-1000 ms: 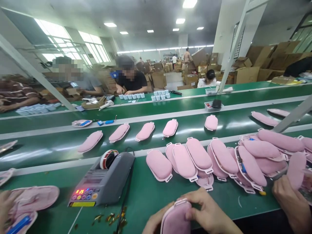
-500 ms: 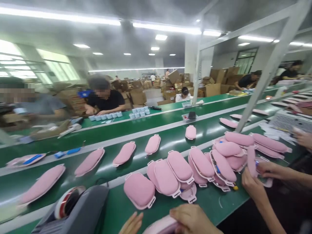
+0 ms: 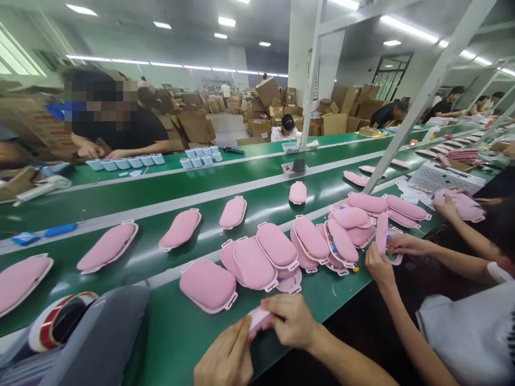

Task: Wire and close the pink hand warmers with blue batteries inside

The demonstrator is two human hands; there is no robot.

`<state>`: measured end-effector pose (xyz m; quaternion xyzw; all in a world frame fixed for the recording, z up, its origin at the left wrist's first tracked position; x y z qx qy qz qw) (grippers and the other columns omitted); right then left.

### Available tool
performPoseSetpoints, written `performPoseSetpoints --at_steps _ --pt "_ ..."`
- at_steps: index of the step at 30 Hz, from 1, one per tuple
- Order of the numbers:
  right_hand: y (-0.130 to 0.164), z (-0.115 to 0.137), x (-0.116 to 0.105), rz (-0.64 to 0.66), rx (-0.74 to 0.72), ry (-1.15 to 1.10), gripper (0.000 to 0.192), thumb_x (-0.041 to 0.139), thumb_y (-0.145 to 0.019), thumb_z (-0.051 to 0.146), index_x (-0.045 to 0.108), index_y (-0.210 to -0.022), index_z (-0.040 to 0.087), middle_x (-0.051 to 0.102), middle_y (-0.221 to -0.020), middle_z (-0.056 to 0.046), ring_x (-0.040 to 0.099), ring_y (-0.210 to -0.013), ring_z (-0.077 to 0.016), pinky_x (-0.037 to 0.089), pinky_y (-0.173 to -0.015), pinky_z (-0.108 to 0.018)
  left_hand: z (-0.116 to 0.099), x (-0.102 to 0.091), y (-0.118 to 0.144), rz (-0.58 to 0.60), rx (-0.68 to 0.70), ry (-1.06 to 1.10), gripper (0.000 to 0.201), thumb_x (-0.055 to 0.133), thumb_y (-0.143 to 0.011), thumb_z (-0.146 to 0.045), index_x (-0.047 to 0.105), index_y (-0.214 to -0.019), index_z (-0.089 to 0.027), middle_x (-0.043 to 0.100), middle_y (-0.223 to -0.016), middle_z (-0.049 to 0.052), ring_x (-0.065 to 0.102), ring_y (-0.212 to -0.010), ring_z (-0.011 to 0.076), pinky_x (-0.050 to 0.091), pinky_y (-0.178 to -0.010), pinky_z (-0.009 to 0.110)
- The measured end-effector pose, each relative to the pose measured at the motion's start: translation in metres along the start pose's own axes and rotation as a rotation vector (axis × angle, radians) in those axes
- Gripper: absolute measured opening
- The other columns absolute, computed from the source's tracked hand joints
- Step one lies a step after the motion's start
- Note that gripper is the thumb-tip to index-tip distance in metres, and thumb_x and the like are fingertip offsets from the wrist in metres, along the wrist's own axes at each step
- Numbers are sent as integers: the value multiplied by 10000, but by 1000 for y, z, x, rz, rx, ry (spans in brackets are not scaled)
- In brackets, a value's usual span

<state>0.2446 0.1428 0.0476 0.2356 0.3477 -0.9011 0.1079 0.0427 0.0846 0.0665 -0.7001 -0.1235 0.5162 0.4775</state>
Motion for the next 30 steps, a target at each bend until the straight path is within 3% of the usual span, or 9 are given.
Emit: performPoseSetpoints --at_steps 4,9,12,15,18,21,24,27,30 --pt "-6 1 0 64 88 13 250 751 -955 283 865 -1149 176 885 -1053 -116 865 -951 -228 699 -882 -281 -3 -9 -27 -16 -42 18 279 606 -987 11 800 -1088 -163 878 -887 66 815 -677 198 602 -675 299" --pt "-7 -11 6 135 184 7 250 716 -1016 257 853 -1208 174 861 -1221 -141 838 -1133 -246 662 -1064 -366 -2 2 -7 175 -264 42 262 619 -1023 -129 857 -1120 -178 894 -1008 131 855 -818 266 604 -711 330" --pt "-9 -10 0 165 153 21 248 740 -1038 291 843 -1237 183 862 -1222 -124 837 -1118 -224 660 -1056 -349 -3 -2 -3 310 -366 106 302 596 -1074 -278 864 -1164 -172 887 -1086 174 854 -868 301 586 -695 343" --pt "-4 -2 -13 192 75 55 449 849 -980 371 782 -1380 179 809 -1370 -154 786 -1266 -253 621 -1146 -403 10 -12 -13 442 -449 215 423 559 -1085 -458 853 -1212 -182 877 -1164 181 848 -962 327 595 -730 344" --pt "12 10 -21 248 -20 95 703 1002 -817 421 750 -1452 254 612 -1660 -157 539 -1585 -357 449 -1328 -564 34 -19 -23 587 -574 351 622 420 -1107 -586 853 -1150 -142 881 -1074 183 838 -887 330 607 -689 346" --pt "27 17 -21 288 -155 183 465 921 -920 330 796 -1366 370 645 -1638 -69 468 -1615 -357 410 -1335 -607 49 -22 -25 784 -656 554 780 344 -1092 -722 865 -1009 -147 877 -929 140 819 -758 295 618 -614 334" --pt "32 15 -19 280 -190 194 325 803 -1024 293 803 -1340 369 776 -1452 -59 575 -1488 -325 429 -1308 -606 44 -29 -20 864 -709 660 816 378 -1050 -808 841 -1238 -162 870 -1203 161 844 -1018 337 689 -832 418" --pt "30 10 -14 295 -152 132 271 789 -1044 363 810 -1303 286 826 -1315 -84 696 -1319 -279 492 -1262 -549 22 -42 -11 844 -631 559 804 697 -922 -794 738 -1464 -201 759 -1492 173 738 -1351 413 616 -1126 541" --pt "28 10 -7 294 -119 69 251 795 -1039 403 825 -1236 251 842 -1242 -89 746 -1211 -250 603 -1108 -454 -1 -52 -3 638 -313 305 450 743 -1024 -472 775 -1381 -200 818 -1384 162 803 -1255 365 657 -1076 485"
Point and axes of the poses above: each hand's wrist, its own y-axis away from the middle knuckle, its own x-axis out of the palm, z = x × y, the point moved 2 cm from there along -y, towards the middle knuckle
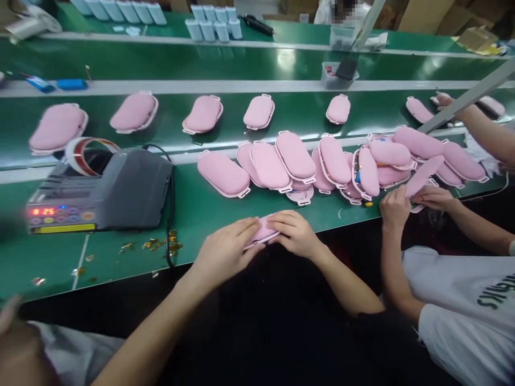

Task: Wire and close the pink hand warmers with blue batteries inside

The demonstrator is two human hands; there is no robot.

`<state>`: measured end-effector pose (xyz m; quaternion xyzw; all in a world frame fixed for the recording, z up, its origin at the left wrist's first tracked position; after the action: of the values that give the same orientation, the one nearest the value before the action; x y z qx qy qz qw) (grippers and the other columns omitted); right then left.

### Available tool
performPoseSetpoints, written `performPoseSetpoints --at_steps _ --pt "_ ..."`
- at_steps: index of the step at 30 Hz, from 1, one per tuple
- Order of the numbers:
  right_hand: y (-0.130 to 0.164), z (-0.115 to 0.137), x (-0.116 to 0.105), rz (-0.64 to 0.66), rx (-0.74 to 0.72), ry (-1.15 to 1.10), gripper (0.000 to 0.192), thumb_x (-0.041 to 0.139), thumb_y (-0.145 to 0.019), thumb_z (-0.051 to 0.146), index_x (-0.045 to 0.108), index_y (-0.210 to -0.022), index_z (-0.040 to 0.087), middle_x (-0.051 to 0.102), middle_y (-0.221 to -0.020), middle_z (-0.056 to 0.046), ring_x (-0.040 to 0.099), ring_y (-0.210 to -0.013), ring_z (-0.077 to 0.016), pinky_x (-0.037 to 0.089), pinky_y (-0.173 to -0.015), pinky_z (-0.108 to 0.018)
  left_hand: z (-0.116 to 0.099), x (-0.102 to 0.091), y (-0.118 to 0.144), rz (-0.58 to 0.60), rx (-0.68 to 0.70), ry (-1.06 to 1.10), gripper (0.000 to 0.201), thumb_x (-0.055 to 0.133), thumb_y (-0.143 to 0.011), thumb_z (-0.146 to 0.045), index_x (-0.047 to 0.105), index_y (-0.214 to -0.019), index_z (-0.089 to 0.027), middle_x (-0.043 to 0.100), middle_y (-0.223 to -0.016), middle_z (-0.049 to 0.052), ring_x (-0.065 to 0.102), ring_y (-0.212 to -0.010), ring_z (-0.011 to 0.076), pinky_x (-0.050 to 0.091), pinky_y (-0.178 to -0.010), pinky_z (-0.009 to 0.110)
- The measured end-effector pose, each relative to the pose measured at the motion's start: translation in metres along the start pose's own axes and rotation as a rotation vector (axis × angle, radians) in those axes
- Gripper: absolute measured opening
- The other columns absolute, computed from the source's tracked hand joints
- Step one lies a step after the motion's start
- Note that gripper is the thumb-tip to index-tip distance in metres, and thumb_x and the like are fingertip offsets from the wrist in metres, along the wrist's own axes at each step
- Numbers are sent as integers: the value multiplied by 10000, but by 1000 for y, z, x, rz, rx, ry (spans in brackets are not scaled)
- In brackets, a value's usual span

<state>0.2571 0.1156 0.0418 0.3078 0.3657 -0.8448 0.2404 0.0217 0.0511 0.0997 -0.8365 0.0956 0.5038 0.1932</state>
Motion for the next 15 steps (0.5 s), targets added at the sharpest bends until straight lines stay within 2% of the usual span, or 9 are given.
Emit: performPoseSetpoints --at_steps 1,3,5,7,9,11,15 --pt "-1 2 3 -8 17 -17 243 794 -1038 408 830 -1218 249 846 -1220 -92 753 -1180 -252 620 -1059 -445 -4 3 4 -104 91 -80 329 692 -1064 -351 787 -1335 -191 846 -1314 154 836 -1179 334 678 -1031 451" --pt "-3 6 8 -18 63 -43 228 786 -1042 416 840 -1189 250 852 -1167 -95 764 -1103 -255 624 -998 -450 -8 9 8 -289 197 -147 261 668 -1051 -177 779 -1287 -180 882 -1190 131 869 -1055 293 694 -965 408" --pt "-5 9 13 -32 114 -77 206 779 -1044 418 853 -1154 260 855 -1133 -89 764 -1039 -251 614 -969 -455 -8 15 9 -412 204 -162 299 692 -1004 -84 758 -1282 -173 894 -1099 115 878 -968 280 696 -899 391" --pt "-6 9 16 -55 145 -119 187 789 -1035 411 862 -1133 269 857 -1134 -83 760 -1031 -250 601 -975 -461 -7 19 8 -468 189 -164 337 712 -977 -52 747 -1292 -167 895 -1061 111 880 -938 283 688 -862 387" --pt "-7 7 15 -68 128 -171 194 823 -1012 413 863 -1135 269 860 -1137 -78 758 -1029 -249 598 -978 -455 -6 20 8 -460 200 -165 336 735 -983 -75 742 -1308 -160 894 -1078 118 880 -953 292 683 -870 394" --pt "-7 4 11 -62 88 -210 275 859 -985 441 848 -1190 258 859 -1165 -84 760 -1059 -251 604 -994 -449 -4 16 10 -394 226 -146 325 760 -1006 -136 734 -1329 -155 891 -1125 125 876 -986 293 678 -903 397" --pt "-5 0 0 -52 78 -238 529 829 -1003 495 723 -1451 233 792 -1400 -139 735 -1284 -278 590 -1123 -487 13 7 19 -268 206 -40 334 773 -1027 -206 722 -1352 -152 865 -1238 152 843 -1129 312 648 -1012 427"
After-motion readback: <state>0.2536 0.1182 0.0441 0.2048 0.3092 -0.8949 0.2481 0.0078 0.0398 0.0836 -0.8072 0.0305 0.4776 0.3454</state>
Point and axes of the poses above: each hand's wrist, its own y-axis away from the middle knuckle, its own x-axis out of the palm, z = x × y, the point moved 2 cm from there along -y, towards the middle knuckle
